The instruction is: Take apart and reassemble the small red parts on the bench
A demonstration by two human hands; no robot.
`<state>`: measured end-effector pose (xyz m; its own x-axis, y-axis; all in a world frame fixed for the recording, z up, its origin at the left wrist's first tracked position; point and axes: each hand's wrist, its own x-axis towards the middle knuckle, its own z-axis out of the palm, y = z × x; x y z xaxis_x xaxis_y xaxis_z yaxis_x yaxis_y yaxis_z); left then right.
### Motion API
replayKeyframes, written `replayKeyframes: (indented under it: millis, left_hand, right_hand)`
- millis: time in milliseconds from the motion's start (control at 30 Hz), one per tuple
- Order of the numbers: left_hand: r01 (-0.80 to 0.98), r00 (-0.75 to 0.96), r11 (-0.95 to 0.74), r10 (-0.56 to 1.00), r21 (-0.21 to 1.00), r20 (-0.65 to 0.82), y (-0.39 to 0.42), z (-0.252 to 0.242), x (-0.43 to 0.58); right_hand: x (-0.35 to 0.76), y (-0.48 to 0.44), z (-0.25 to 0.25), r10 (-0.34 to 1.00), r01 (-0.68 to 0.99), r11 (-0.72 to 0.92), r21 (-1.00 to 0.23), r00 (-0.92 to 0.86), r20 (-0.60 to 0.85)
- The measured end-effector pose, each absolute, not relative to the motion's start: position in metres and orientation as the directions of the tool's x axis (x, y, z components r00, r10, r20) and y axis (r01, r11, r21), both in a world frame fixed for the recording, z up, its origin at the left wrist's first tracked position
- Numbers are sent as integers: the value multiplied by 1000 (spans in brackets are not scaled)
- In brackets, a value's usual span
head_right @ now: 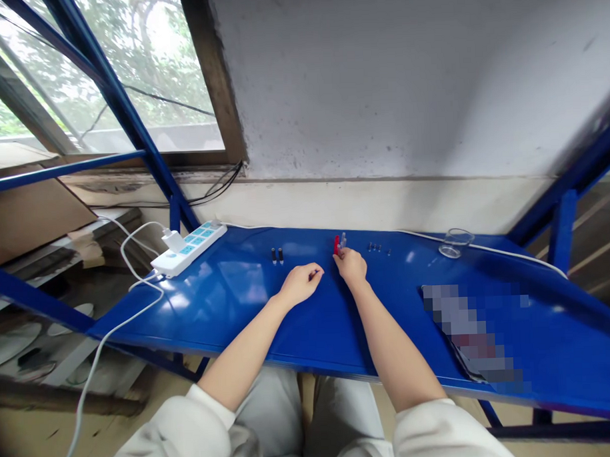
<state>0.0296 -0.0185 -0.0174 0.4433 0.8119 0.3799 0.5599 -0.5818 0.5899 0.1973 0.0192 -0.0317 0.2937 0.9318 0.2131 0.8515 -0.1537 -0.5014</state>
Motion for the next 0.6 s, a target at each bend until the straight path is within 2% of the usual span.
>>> replayKeyframes:
  millis: [600]
  left_hand:
    - [548, 440, -586, 809, 597, 390, -18, -18, 29]
  right_hand:
    - [209, 21, -33, 924, 811, -177, -557, 332, 190]
